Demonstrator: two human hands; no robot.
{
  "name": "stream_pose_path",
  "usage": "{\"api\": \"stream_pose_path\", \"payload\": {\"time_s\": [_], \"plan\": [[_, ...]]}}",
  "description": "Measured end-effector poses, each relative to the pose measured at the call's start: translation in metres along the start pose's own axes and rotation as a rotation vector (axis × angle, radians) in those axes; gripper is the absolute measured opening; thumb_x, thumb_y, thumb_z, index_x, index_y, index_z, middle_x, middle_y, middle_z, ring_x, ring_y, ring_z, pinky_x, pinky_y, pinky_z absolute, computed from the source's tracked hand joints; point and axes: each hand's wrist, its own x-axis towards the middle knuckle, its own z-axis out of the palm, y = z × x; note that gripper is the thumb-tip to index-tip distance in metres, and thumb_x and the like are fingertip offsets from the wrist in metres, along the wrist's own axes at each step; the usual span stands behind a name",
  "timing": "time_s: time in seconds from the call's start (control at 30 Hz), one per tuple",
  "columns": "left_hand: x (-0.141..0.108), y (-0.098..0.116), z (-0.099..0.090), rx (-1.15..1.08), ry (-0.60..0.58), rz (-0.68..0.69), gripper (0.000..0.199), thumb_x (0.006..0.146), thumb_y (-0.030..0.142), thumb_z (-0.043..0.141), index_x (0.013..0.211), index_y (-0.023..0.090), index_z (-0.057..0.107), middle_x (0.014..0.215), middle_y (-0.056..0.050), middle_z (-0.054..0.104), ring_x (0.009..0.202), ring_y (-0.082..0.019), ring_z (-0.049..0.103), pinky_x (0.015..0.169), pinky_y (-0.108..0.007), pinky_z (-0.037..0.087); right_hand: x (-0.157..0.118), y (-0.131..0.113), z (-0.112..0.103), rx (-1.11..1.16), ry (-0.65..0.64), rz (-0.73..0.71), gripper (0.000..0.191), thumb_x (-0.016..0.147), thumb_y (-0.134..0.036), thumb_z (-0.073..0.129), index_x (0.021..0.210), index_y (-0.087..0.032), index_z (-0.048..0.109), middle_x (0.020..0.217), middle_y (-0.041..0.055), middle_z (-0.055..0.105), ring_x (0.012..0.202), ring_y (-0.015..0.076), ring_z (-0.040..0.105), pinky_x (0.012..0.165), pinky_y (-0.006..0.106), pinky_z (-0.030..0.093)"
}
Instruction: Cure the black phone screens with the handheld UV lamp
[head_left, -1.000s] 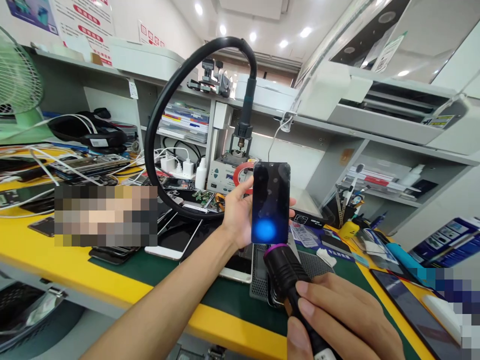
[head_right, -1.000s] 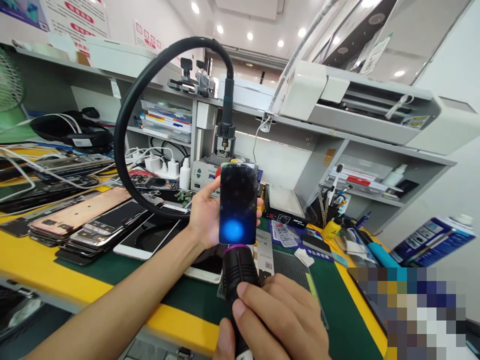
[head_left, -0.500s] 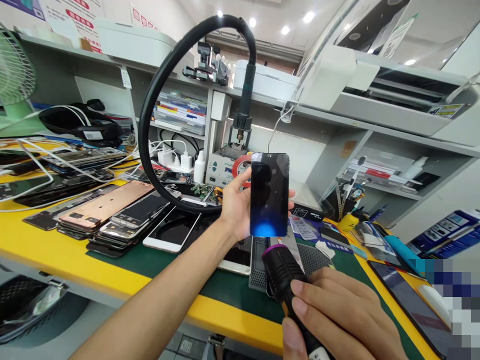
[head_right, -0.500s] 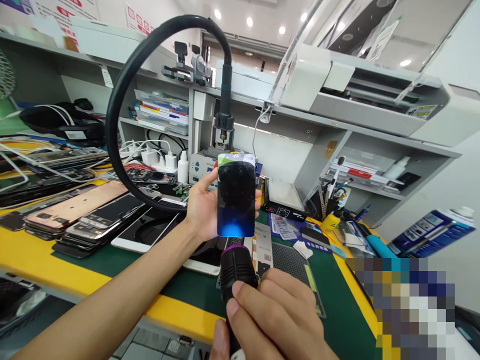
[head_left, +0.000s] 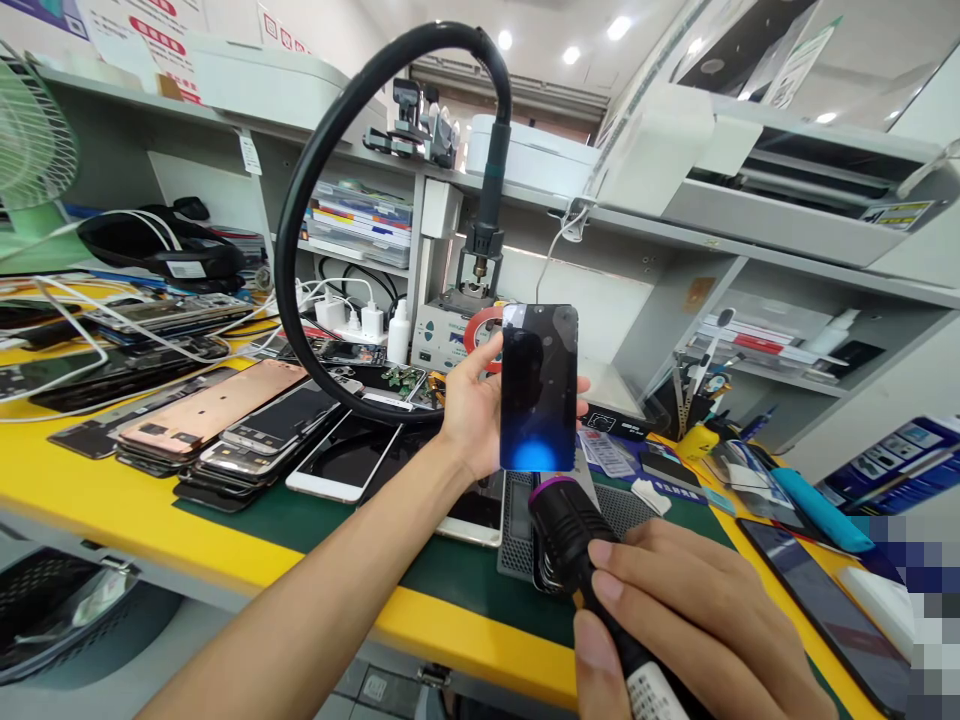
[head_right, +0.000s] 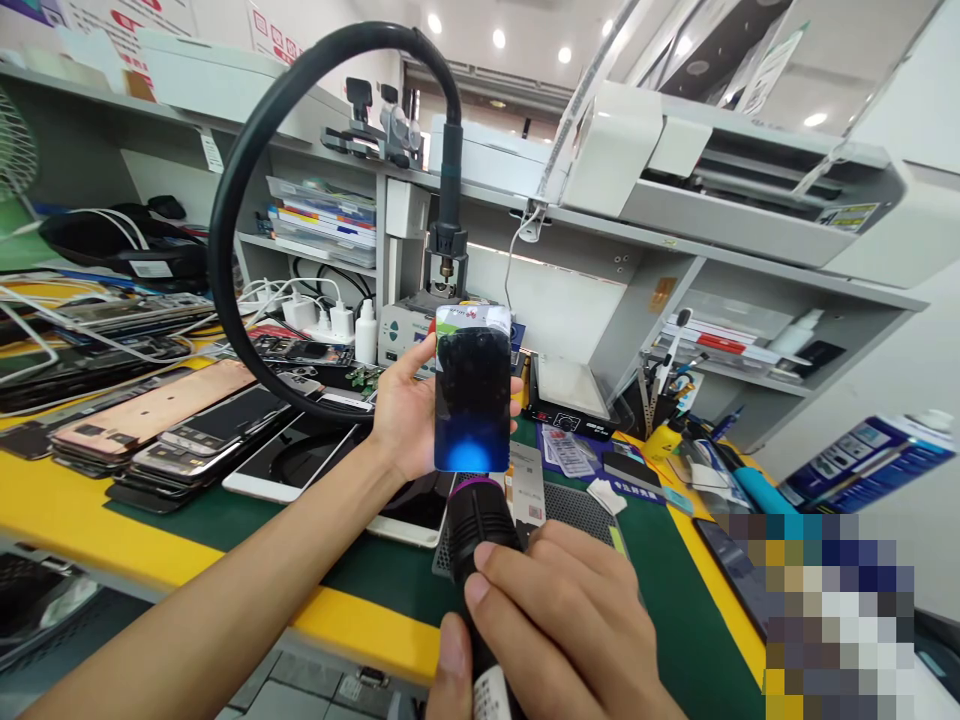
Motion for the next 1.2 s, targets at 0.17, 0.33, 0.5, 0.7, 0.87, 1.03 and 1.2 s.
{"api": "stream_pose_path", "payload": {"time_s": [0.17, 0.33, 0.5, 0.7, 0.87, 1.03, 1.2], "plan": [[0.001, 0.000, 0.001, -0.001, 0.025, 0.009, 0.064, 0.092, 0.061, 0.043, 0.110, 0.006, 0.070, 0.103, -0.021, 0.074, 0.085, -0.031, 0.071, 0.083, -0.044, 0.054, -0.001, 0.003, 0.006, -0.004, 0.010, -0.027, 0.014, 0.078, -0.013, 0.073, 0.091, -0.015, 0.070, 0.095, 0.0000, 0.072, 0.084, 0.0113, 0.068, 0.085, 0.030, 0.058], [0.002, -0.001, 0.001, 0.031, 0.074, 0.017, 0.066, 0.094, 0.061, 0.043, 0.115, 0.005, 0.069, 0.110, -0.023, 0.073, 0.092, -0.033, 0.072, 0.090, -0.046, 0.053, 0.008, 0.019, 0.010, -0.108, 0.165, 0.000, 0.022, 0.075, -0.013, 0.077, 0.095, -0.015, 0.068, 0.094, 0.0027, 0.073, 0.083, 0.0125, 0.070, 0.080, 0.028, 0.059], [0.001, -0.003, 0.007, 0.051, 0.107, -0.029, 0.068, 0.095, 0.062, 0.041, 0.121, 0.005, 0.068, 0.109, -0.022, 0.073, 0.092, -0.032, 0.072, 0.092, -0.047, 0.053, 0.015, 0.026, 0.017, -0.109, 0.255, -0.040, 0.019, 0.077, -0.014, 0.075, 0.094, -0.014, 0.068, 0.091, 0.0048, 0.073, 0.084, 0.0146, 0.072, 0.072, 0.026, 0.059], [0.000, -0.006, 0.011, 0.041, 0.136, -0.022, 0.063, 0.096, 0.059, 0.044, 0.119, 0.006, 0.071, 0.107, -0.020, 0.074, 0.098, -0.032, 0.072, 0.093, -0.045, 0.054, 0.018, 0.027, 0.021, -0.133, 0.285, -0.043, 0.025, 0.074, -0.010, 0.078, 0.097, -0.011, 0.066, 0.100, 0.0100, 0.071, 0.089, 0.0167, 0.071, 0.078, 0.028, 0.060], [0.001, -0.005, 0.012, 0.059, 0.188, -0.013, 0.055, 0.098, 0.056, 0.048, 0.108, 0.009, 0.074, 0.099, -0.016, 0.076, 0.092, -0.030, 0.073, 0.090, -0.043, 0.057, 0.021, 0.039, 0.021, -0.168, 0.375, 0.069, 0.030, 0.074, -0.010, 0.080, 0.100, -0.013, 0.066, 0.103, 0.0090, 0.070, 0.093, 0.0177, 0.070, 0.088, 0.032, 0.058], [0.001, -0.005, 0.015, 0.207, 0.246, -0.006, 0.063, 0.098, 0.061, 0.042, 0.106, 0.007, 0.073, 0.104, -0.020, 0.074, 0.087, -0.029, 0.073, 0.083, -0.045, 0.060, 0.025, 0.058, 0.021, -0.169, 0.435, 0.195, 0.024, 0.080, -0.015, 0.076, 0.100, -0.017, 0.063, 0.101, 0.0062, 0.068, 0.095, 0.0156, 0.068, 0.090, 0.031, 0.057], [0.002, -0.007, 0.012, 0.426, 0.317, 0.051, 0.057, 0.094, 0.063, 0.053, 0.109, 0.012, 0.074, 0.104, -0.016, 0.075, 0.085, -0.025, 0.073, 0.080, -0.039, 0.062, 0.024, 0.072, 0.020, -0.155, 0.417, 0.284, 0.015, 0.085, -0.022, 0.073, 0.095, -0.019, 0.064, 0.099, 0.0047, 0.068, 0.091, 0.0162, 0.068, 0.085, 0.033, 0.058]]}}
